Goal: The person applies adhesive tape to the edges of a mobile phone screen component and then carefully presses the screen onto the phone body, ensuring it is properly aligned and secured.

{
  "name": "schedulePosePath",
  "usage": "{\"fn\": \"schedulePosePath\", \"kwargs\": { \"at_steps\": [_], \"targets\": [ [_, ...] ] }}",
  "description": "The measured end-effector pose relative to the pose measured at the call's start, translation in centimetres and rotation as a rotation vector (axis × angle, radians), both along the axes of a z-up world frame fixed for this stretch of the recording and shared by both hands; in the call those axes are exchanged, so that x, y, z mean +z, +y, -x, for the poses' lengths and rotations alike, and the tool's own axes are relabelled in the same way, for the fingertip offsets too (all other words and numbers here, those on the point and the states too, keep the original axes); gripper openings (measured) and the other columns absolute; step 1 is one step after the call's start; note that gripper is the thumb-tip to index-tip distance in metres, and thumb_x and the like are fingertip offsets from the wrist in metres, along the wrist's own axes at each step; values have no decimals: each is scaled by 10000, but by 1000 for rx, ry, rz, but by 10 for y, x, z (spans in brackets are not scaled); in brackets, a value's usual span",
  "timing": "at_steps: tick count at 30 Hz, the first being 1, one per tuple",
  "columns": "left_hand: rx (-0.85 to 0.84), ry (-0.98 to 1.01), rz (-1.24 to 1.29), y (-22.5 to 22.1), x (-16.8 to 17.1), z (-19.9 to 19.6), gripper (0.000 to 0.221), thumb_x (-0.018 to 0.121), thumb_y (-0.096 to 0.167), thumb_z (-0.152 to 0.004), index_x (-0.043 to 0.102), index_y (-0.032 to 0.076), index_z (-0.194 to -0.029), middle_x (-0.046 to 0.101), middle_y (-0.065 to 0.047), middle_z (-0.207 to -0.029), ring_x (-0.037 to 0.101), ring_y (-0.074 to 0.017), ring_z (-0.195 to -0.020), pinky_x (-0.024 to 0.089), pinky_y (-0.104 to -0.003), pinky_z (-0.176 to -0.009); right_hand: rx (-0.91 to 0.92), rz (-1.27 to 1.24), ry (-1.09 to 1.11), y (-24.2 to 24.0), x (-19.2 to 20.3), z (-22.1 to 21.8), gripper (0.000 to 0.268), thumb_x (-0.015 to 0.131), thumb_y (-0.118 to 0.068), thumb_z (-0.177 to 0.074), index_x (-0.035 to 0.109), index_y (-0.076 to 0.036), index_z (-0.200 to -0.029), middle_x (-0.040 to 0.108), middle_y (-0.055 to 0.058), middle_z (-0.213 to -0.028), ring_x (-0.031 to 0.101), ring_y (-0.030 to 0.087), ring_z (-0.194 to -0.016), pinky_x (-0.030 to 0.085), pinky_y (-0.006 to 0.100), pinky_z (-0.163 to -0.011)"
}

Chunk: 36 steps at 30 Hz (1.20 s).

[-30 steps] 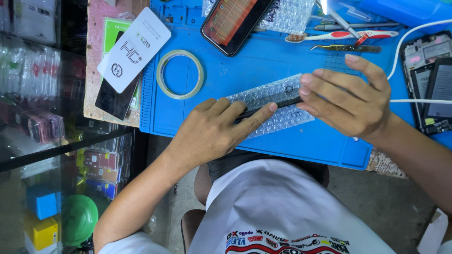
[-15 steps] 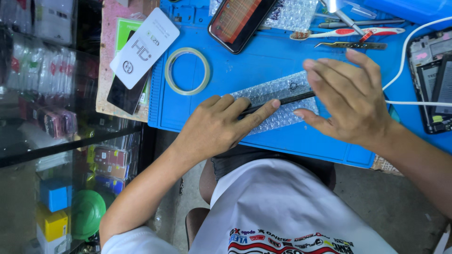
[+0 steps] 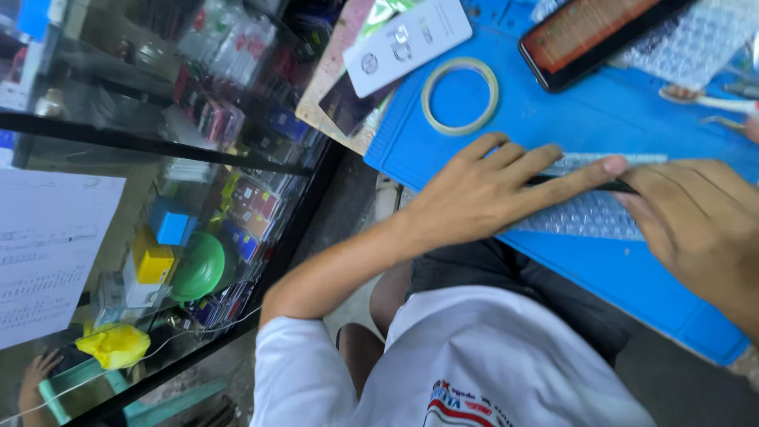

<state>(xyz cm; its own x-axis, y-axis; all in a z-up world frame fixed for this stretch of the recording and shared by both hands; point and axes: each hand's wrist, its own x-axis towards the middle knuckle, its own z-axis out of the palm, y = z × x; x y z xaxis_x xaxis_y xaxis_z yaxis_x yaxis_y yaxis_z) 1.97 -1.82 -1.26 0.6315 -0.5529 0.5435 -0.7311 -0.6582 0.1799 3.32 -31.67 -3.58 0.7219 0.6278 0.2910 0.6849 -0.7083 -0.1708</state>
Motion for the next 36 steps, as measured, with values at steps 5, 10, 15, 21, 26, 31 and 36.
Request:
{"fn": "schedulePosePath", "kwargs": {
  "at_steps": [5,10,15,21,26,31,36],
  "targets": [
    [52,27,944,-6,1,10,930,814,364,-958,232,157,-1652,438,-55,-1578,445,-183,-1439,387,-397,-1211,-354,-777,546,-1,-17,4,221,678,-275,-1044,632,-151,-1222,704,37,-1061,687,142,-897,561,274,-788],
    [-235,564,1296,-48,-34,5,589,794,170,-1010,455,64,-1480,563,-43,-1419,554,-131,-1296,448,-325,-1145,-215,-797,377,5,-7,4,321,678,-223,-1169,553,36,-1311,630,199,-1153,644,218,-975,539,295,-906],
    [-222,666,1644,-69,-47,3,188,724,48,-1071,634,4,-1230,735,-68,-1141,696,-119,-1042,554,-257,-967,-124,-1147,344,56,24,13,550,610,-320,-1138,439,40,-1517,570,185,-1451,551,207,-1370,412,357,-1211],
    [329,325,1029,-22,-13,-30,191,808,74,-981,691,31,-1126,675,-35,-830,550,-85,-665,432,-286,-596,-103,-526,-176,60,44,39,618,667,-281,-1096,348,57,-1503,352,308,-1561,335,388,-1531,287,530,-1242],
    [156,-50,220,20,27,-27,295,816,90,-986,653,94,-1232,632,-46,-935,645,-177,-798,525,-309,-692,-138,5,-134,18,7,38,351,768,-269,-932,722,-95,-1232,612,147,-1410,554,352,-1361,416,506,-1141],
    [85,-231,-223,-30,5,-21,316,675,182,-873,667,69,-1168,611,-22,-971,624,-196,-875,486,-337,-630,-191,-39,-111,19,-6,43,275,779,-290,-962,747,-90,-1148,705,63,-1201,669,254,-1084,449,453,-1035],
    [116,-278,-387,-55,-34,-14,220,633,202,-910,656,88,-1097,580,-24,-939,574,-168,-828,451,-309,-610,-226,-72,-77,13,-7,64,259,790,-232,-922,753,-70,-1120,708,87,-1158,664,256,-1077,452,416,-1045]
  ]
}}
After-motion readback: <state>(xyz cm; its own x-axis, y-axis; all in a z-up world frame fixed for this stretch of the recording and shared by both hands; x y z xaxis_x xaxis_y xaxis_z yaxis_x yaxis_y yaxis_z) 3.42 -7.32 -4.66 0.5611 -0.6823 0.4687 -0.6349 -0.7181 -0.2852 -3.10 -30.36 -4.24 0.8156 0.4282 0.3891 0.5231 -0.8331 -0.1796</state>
